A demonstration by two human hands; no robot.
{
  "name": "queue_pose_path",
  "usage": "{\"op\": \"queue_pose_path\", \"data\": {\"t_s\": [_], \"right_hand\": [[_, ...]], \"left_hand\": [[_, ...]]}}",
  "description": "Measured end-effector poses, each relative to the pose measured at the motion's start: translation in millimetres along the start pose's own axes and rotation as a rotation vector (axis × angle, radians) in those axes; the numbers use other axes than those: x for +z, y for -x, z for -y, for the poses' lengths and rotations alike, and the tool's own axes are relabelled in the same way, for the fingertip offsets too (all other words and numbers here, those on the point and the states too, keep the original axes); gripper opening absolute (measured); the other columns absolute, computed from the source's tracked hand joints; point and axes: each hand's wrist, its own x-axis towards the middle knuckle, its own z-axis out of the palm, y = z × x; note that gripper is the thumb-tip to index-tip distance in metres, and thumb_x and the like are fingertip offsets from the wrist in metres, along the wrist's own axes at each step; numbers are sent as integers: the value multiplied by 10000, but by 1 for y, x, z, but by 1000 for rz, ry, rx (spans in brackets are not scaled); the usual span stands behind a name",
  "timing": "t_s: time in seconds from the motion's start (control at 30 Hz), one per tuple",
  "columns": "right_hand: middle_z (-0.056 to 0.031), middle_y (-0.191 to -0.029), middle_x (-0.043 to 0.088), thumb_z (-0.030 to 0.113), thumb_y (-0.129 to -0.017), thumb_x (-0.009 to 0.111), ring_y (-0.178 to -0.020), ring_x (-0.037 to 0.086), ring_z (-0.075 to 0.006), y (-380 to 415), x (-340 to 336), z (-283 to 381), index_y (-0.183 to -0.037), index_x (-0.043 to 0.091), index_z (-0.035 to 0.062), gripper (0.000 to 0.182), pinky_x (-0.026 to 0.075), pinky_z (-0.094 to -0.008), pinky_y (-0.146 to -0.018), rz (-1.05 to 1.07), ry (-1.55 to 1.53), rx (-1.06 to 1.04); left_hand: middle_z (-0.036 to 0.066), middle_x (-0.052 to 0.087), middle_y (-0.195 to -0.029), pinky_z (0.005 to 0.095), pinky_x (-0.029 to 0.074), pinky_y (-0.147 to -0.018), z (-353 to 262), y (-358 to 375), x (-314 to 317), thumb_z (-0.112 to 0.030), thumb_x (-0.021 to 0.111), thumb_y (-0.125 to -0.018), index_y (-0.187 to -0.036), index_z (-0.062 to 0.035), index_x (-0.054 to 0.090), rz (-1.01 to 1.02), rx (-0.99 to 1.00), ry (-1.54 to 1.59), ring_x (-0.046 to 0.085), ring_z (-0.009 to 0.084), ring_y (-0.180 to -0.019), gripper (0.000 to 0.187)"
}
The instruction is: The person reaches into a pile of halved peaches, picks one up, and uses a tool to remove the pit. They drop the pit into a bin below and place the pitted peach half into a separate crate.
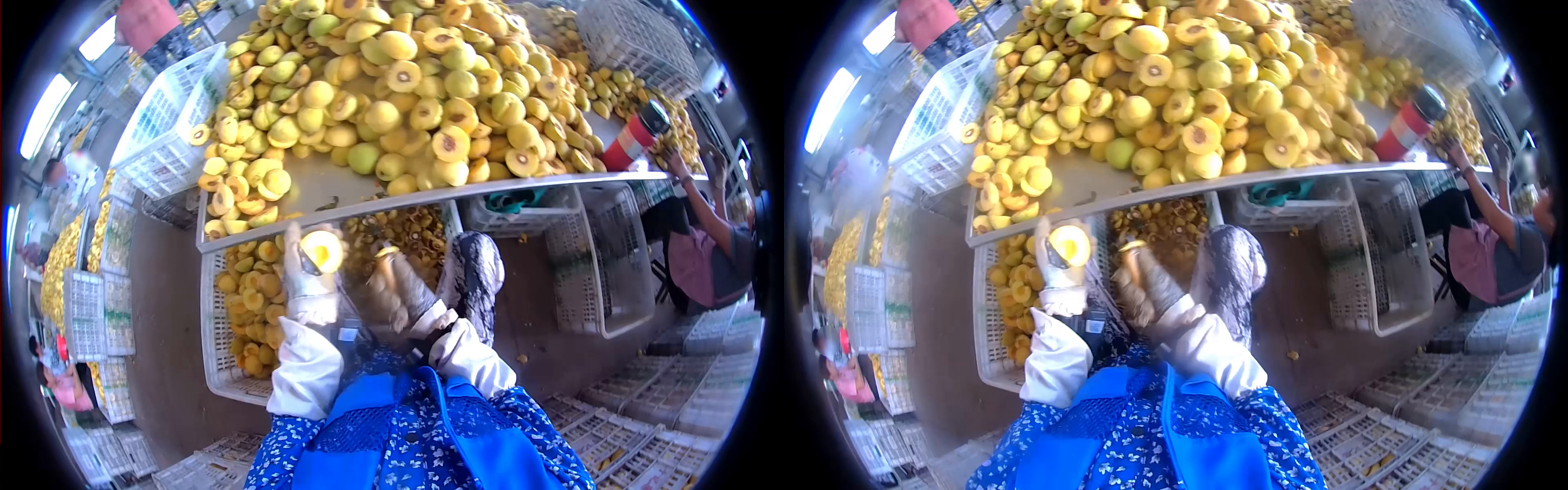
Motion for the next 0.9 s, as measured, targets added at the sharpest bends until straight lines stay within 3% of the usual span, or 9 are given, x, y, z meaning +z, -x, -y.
{"op": "queue_pose_path", "data": {"t_s": [0.07, 0.17, 0.27, 0.43, 0.47, 0.53, 0.67, 0.8, 0.9], "right_hand": [[60, -429, 370, 684, -809, 446, -315, 338, -97, -19, -34, -6, -720, 505, 165, 530, 249, -239, -291, -609, -24, 66], [-16, -424, 419, 680, -806, 454, -280, 358, -163, -17, -73, -30, -647, 489, 144, 560, 249, -299, -262, -624, 290, -100], [1, -484, 467, 629, -824, 486, -362, 419, -137, -21, -11, -24, -708, 559, 138, 510, 304, -264, -326, -774, 452, 21], [23, -582, 511, 546, -860, 512, -414, 443, -99, -34, -96, -57, -736, 575, 151, 418, 321, -243, -345, -538, 794, -265], [22, -584, 512, 543, -860, 513, -414, 446, -99, -30, -80, -50, -737, 574, 154, 413, 319, -245, -340, -595, 654, -183], [20, -586, 516, 516, -883, 492, -410, 451, -101, -23, -73, -35, -759, 572, 157, 388, 313, -254, -325, -618, 329, 45], [31, -574, 461, 486, -911, 460, -463, 417, -91, -15, -25, -18, -804, 569, 135, 384, 323, -234, -412, -645, 481, 60], [31, -660, 534, 368, -936, 470, -562, 485, -78, -19, -45, -25, -949, 612, 90, 313, 371, -237, -472, -545, 428, -242], [-147, -696, 601, 338, -940, 448, -665, 593, -316, -12, 15, -1, -952, 579, 79, 291, 427, -404, -529, -610, 1308, -515]], "left_hand": [[111, 633, -853, 228, 515, -603, -24, -27, -52, -302, 577, -888, -995, 45, 569, -260, 530, -498, 621, 188, -702, 363], [152, 516, -1140, 394, 452, -839, -86, -26, -55, -316, 657, -789, -1165, -67, 517, -599, 1237, -1906, 534, 300, -989, 473], [148, 426, -1229, 505, 310, -969, -121, -64, -22, -359, 694, -720, -1217, -101, 480, -411, 1401, -2169, 383, 334, -1162, 599], [125, 136, -1506, 510, 56, -1098, -111, -145, 16, -507, 598, -758, -1398, -235, 321, 234, 593, -2990, 140, 314, -1379, 749], [106, 324, -1418, 536, 135, -1077, -108, -160, 5, -516, 598, -752, -1387, -230, 326, 434, 471, -3152, 250, 309, -1331, 748], [91, 353, -1396, 504, 144, -1085, -105, -180, -4, -510, 608, -749, -1363, -221, 364, 555, 276, -3155, 280, 281, -1315, 722], [83, 516, -1237, 416, 318, -1023, -108, -155, 7, -428, 640, -762, -1258, -171, 473, 566, 534, -2909, 464, 257, -1175, 584], [76, 623, -827, 290, 504, -709, -82, -109, 1, -312, 665, -792, -1051, -67, 540, 248, 618, -1379, 625, 212, -778, 378], [86, 612, -763, 238, 450, -468, -60, -62, 1, -316, 522, -879, -1015, -9, 517, 296, 101, -463, 582, 165, -561, 336]]}}
